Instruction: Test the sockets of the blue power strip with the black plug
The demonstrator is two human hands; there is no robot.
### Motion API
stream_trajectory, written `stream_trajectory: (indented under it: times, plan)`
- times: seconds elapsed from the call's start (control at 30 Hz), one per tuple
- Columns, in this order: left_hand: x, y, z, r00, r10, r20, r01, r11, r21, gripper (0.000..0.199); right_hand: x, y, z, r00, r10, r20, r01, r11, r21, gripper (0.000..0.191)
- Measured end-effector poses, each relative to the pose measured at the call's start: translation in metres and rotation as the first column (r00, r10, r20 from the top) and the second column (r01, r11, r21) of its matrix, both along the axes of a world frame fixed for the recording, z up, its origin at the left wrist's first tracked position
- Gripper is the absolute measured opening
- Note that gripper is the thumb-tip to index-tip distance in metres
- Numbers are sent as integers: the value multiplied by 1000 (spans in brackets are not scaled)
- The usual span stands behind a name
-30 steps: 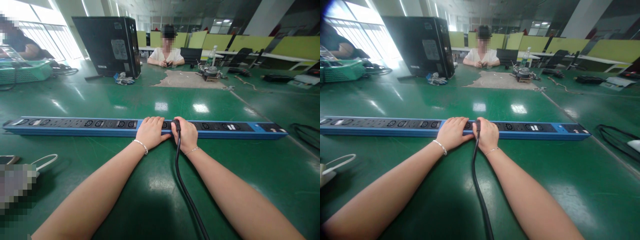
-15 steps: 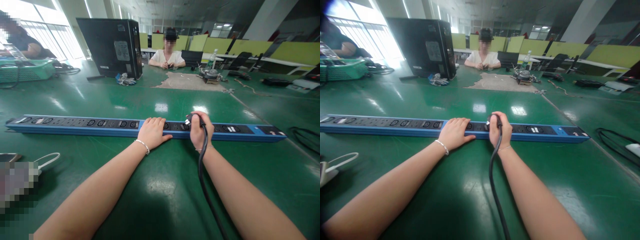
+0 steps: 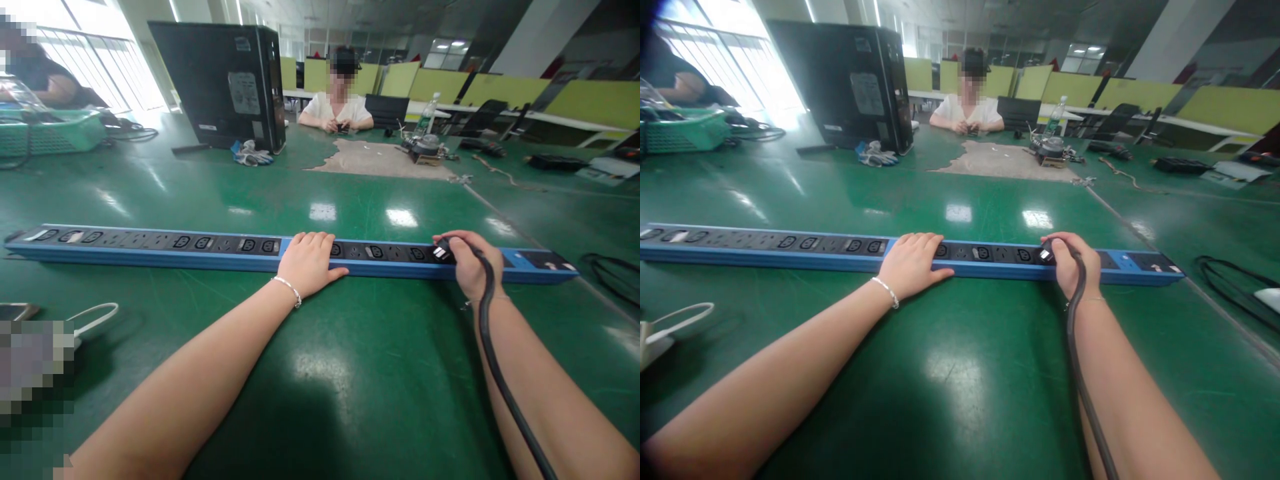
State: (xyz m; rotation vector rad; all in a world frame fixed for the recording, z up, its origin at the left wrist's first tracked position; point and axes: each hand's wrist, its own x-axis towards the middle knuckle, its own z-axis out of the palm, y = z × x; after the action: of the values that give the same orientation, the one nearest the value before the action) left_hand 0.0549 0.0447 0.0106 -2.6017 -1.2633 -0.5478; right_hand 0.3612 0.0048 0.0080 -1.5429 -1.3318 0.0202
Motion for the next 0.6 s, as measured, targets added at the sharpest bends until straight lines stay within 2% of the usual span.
stream_trajectory:
  times: [0.37, 0.6]
  plan:
    - [1, 0, 0, 1000, 9, 0, -9, 1000, -7, 67, 0, -3, 1, 977, -36, 211, 55, 995, -85, 24]
    - [2, -1, 0, 1000, 11, 3, -11, 1000, -9, 68, -2, -7, -1, 967, -48, 250, 75, 992, -100, 26]
